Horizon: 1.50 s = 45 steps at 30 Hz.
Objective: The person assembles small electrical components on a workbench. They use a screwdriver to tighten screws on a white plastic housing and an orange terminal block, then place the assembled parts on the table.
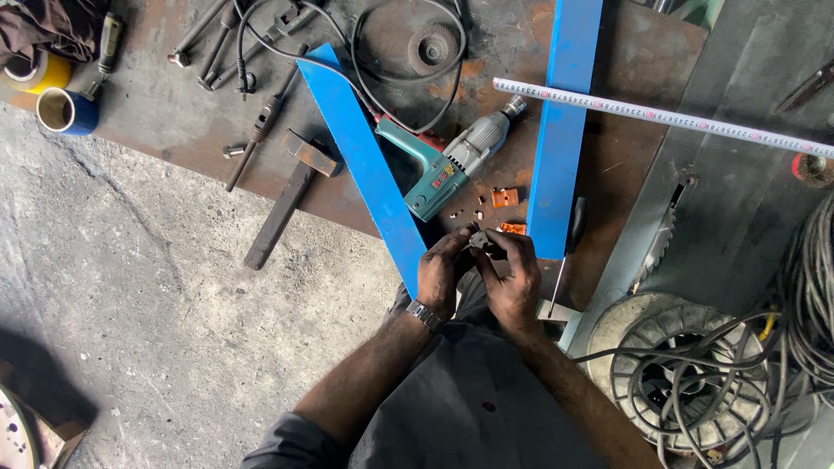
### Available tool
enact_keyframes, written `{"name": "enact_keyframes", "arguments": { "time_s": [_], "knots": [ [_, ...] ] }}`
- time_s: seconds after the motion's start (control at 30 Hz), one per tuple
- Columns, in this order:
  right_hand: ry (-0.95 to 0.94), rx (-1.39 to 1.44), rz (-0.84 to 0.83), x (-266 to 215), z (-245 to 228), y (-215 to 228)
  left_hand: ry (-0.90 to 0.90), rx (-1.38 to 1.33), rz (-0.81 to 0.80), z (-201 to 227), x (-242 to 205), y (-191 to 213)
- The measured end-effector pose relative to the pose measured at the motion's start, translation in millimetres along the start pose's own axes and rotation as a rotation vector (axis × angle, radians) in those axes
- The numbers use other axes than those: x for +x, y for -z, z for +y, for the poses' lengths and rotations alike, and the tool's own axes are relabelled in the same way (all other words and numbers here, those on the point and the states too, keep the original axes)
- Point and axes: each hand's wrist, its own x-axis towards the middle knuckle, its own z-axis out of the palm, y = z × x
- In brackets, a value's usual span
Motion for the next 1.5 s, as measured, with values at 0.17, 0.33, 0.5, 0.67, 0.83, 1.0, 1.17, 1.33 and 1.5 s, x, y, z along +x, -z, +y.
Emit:
{"name": "enact_keyframes", "arguments": {
  "time_s": [0.17, 0.33, 0.5, 0.67, 0.83, 1.0, 1.17, 1.33, 1.5],
  "knots": [
    [0.037, -0.045, 0.041, -0.2, -2.9, -1.3, -0.027, -0.012, -0.006, -7.6, 0.9, 1.2],
    [0.033, -0.036, 0.058, 5.7, -14.0, 0.5, -0.040, -0.022, 0.013, -6.7, -0.9, -0.7],
    [0.035, 0.062, 0.048, 5.9, -4.7, -0.8, -0.096, 0.009, -0.002, 0.6, -6.3, -3.4],
    [0.036, 0.090, 0.051, 9.4, -9.0, 2.8, -0.136, 0.032, -0.037, 4.9, -13.4, -6.9],
    [0.015, 0.118, 0.070, 11.3, -15.6, 6.0, -0.293, 0.157, -0.114, 3.3, -18.3, -9.6],
    [0.071, 0.107, 0.098, 3.3, -5.3, 6.0, -0.504, 0.366, -0.137, 6.4, -21.0, -11.7],
    [0.083, 0.100, 0.115, -3.3, -4.7, 8.5, -0.711, 0.634, -0.143, 18.3, -27.7, -11.3],
    [0.089, 0.057, 0.083, -1.0, -11.0, 17.6, -0.685, 0.666, -0.166, 10.0, -19.3, -0.4],
    [-0.005, 0.198, -0.058, 2.2, -11.7, 20.6, -0.309, 0.218, -0.253, 12.6, -9.6, 9.9]
  ]
}}
